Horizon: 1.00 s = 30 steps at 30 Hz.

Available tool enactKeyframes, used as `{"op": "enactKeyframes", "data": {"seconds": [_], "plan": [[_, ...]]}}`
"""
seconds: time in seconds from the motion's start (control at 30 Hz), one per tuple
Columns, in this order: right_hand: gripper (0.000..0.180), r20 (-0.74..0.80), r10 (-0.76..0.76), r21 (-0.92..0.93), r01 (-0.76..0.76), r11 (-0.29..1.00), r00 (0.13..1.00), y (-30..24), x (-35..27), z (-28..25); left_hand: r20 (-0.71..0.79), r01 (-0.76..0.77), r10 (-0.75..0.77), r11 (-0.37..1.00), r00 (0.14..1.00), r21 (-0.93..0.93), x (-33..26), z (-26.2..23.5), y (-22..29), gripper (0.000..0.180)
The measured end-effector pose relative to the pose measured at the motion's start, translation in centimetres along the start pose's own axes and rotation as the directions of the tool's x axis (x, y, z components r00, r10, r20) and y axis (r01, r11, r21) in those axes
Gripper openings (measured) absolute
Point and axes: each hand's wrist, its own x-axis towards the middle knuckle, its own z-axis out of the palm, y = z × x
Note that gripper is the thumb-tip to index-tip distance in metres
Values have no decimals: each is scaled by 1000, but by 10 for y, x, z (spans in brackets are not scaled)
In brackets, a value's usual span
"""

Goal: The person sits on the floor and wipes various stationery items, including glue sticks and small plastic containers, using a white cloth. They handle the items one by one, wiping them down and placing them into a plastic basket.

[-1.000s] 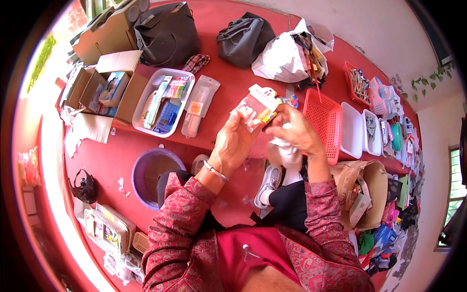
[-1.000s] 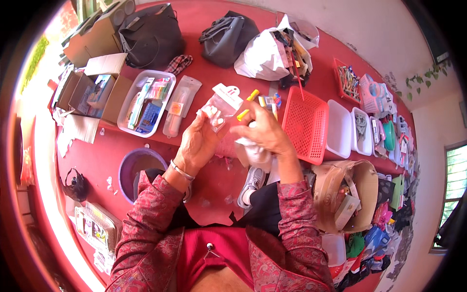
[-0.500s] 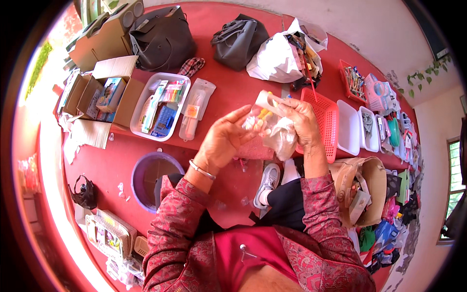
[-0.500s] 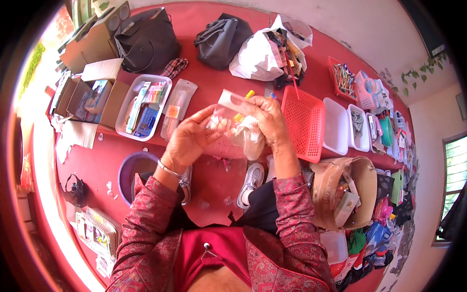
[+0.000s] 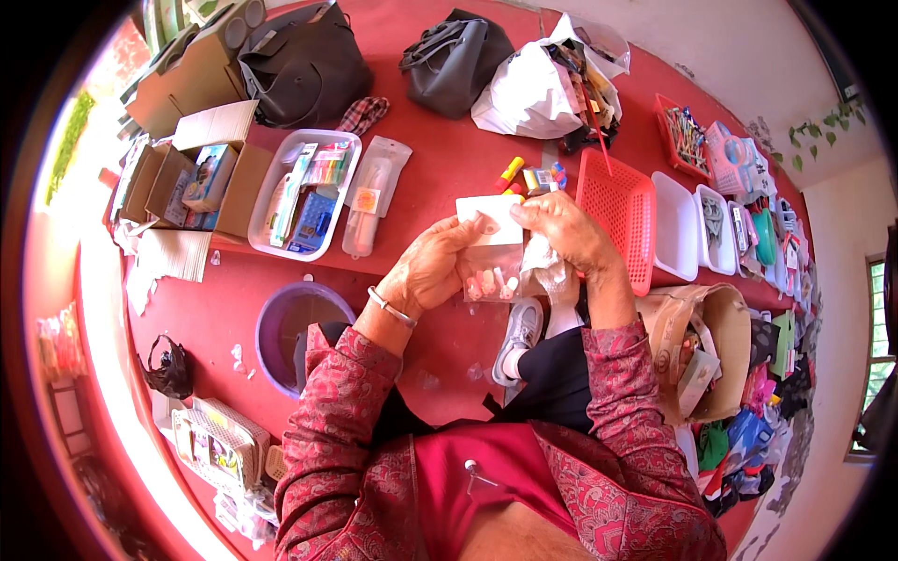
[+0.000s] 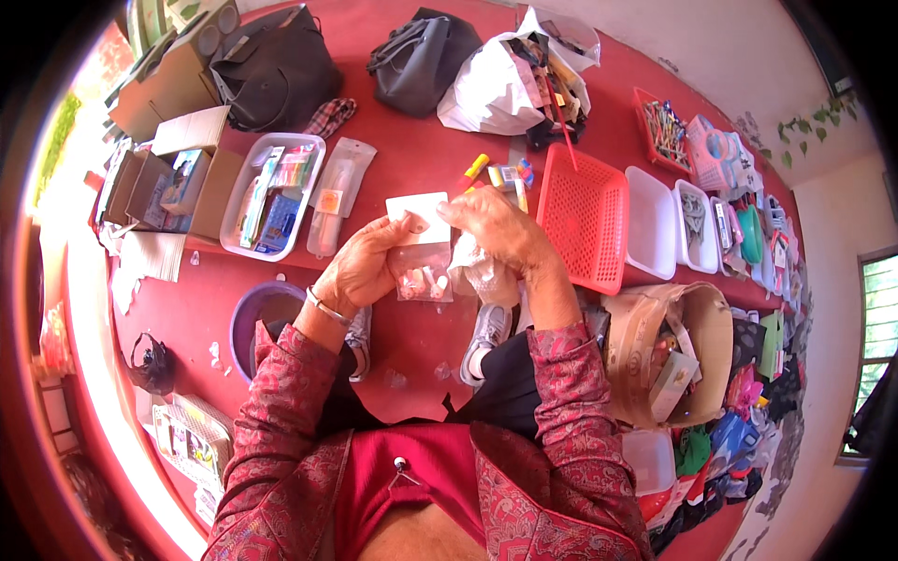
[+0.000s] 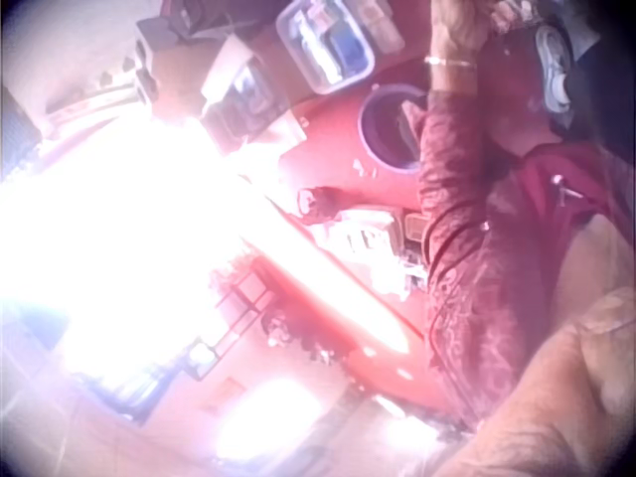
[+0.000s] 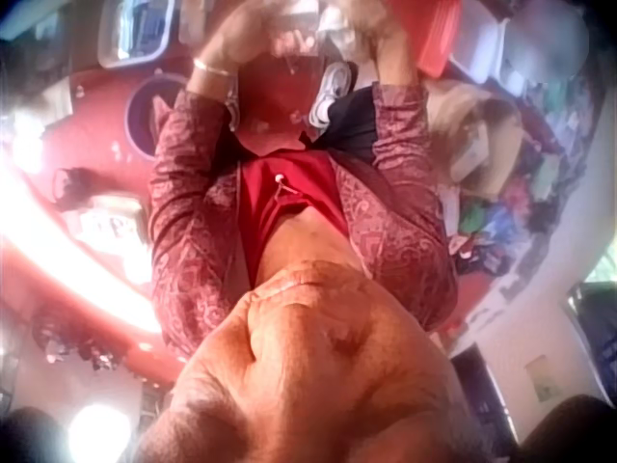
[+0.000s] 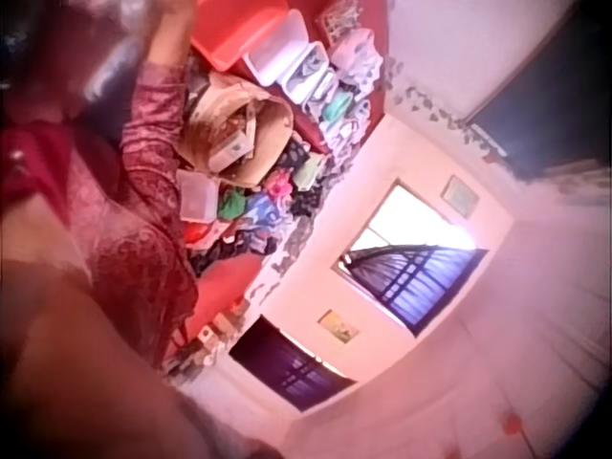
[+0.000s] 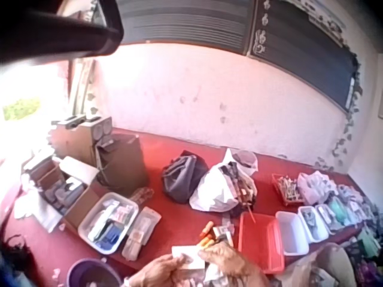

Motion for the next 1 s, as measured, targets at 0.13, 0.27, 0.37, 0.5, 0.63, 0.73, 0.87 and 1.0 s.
{"op": "enactKeyframes", "data": {"seconds": [0.13,0.27,0.37,0.5,0.63,0.73,0.87,1.0], "plan": [[26,-316,83,130,-43,991,945,-13,-2,-32,-127,-99,103,994,987,39,2,3,-2,27],[15,-613,-320,10,412,911,723,-56,-13,12,-179,-112,132,987,975,117,9,1,-10,31],[10,-220,-635,-591,417,691,740,-26,5,51,16,-78,80,992,997,-96,16,-4,-14,34],[9,-57,-657,-810,350,470,751,-22,9,32,23,-41,47,979,999,-198,4,1,-14,34],[11,-429,-628,-794,61,605,649,-4,11,-21,48,-90,103,970,993,-226,3,-11,0,43],[13,-749,-374,-409,63,910,547,-22,0,-25,-231,-253,209,950,950,-181,6,7,-5,42],[9,-465,-690,-642,326,694,555,-37,2,37,-109,-374,377,926,920,51,14,-14,-18,41],[12,-194,-626,-741,305,598,756,-11,11,86,-232,-264,195,910,953,-319,16,-10,-6,40]]}}
